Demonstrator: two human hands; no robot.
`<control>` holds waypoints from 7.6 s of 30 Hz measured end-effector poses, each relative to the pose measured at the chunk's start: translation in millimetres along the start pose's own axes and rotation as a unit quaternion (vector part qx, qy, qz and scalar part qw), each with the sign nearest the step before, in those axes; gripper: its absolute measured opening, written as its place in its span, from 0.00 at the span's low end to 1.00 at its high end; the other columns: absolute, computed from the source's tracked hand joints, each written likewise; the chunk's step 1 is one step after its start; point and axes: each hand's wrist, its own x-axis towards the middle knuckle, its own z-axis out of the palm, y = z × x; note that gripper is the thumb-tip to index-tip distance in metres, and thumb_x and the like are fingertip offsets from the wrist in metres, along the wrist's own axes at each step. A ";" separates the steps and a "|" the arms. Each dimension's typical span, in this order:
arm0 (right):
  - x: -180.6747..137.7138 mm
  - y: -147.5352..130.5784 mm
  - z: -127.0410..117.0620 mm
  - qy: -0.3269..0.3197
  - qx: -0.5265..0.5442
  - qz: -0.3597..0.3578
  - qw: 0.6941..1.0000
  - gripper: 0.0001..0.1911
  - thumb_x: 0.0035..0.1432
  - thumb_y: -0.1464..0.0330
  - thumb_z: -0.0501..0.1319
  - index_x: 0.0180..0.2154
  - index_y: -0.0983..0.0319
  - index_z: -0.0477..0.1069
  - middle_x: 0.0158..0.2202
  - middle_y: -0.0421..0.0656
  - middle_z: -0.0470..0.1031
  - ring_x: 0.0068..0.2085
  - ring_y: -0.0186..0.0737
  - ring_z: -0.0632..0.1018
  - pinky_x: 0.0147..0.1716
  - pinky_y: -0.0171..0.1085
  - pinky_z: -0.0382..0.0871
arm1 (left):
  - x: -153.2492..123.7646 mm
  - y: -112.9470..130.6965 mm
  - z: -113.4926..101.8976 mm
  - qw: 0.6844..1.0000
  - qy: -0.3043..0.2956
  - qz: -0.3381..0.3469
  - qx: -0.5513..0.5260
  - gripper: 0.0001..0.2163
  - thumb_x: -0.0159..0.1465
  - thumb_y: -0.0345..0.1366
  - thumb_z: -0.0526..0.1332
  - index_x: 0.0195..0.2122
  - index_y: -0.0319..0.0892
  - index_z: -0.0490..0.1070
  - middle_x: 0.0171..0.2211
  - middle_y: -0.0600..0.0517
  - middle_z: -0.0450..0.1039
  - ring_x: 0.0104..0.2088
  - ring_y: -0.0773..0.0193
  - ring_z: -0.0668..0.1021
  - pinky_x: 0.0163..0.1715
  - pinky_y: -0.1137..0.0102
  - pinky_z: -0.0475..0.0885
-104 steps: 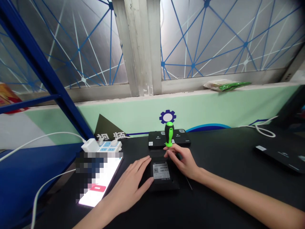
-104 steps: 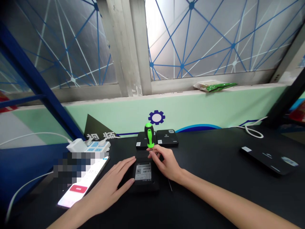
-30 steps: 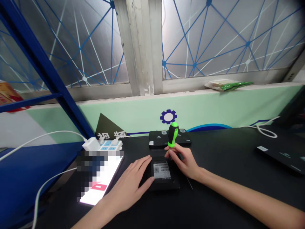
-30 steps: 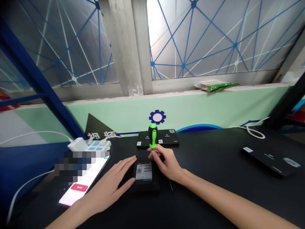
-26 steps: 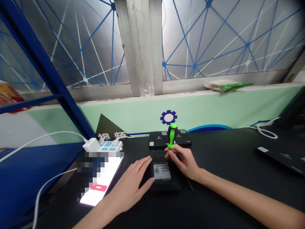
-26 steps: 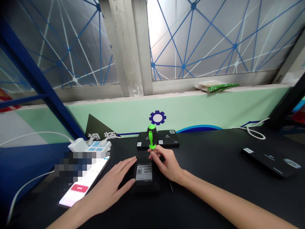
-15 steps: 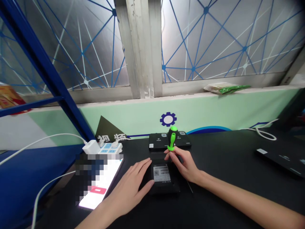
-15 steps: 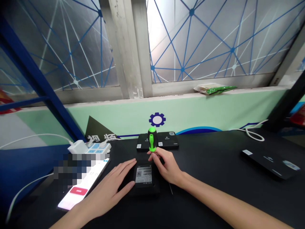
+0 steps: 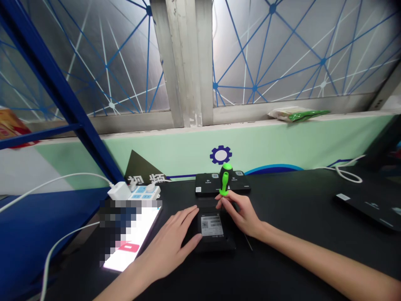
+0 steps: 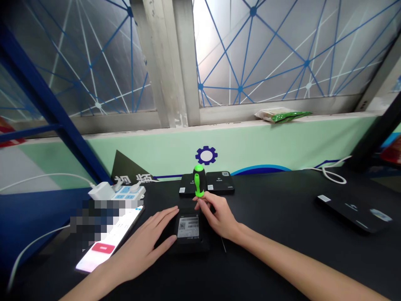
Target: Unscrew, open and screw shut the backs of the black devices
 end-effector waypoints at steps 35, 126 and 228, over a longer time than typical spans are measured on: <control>1.6 -1.0 2.0 0.006 0.041 0.022 0.999 0.11 0.68 0.66 0.57 0.36 0.63 0.76 0.34 0.45 0.81 0.25 0.34 0.75 0.29 0.33 0.70 | -1.1 -1.3 1.6 1.000 0.004 0.001 0.004 0.27 0.73 0.50 0.49 0.71 0.54 0.46 0.69 0.50 0.55 0.66 0.50 0.62 0.62 0.51 0.61; 1.0 0.8 4.8 0.042 0.029 0.006 0.999 0.05 0.64 0.69 0.61 0.36 0.61 0.74 0.33 0.44 0.81 0.26 0.36 0.76 0.27 0.33 0.71 | -0.5 -2.0 1.5 1.000 -0.001 -0.002 -0.007 0.27 0.73 0.50 0.49 0.71 0.54 0.45 0.69 0.50 0.54 0.67 0.50 0.60 0.63 0.50 0.59; 6.9 0.5 3.7 0.020 0.022 0.032 0.999 0.09 0.68 0.64 0.56 0.40 0.61 0.72 0.30 0.43 0.78 0.30 0.38 0.79 0.33 0.34 0.73 | 3.1 -2.3 9.6 0.999 -0.001 -0.036 -0.008 0.30 0.72 0.51 0.49 0.72 0.51 0.43 0.71 0.48 0.48 0.69 0.48 0.55 0.64 0.47 0.56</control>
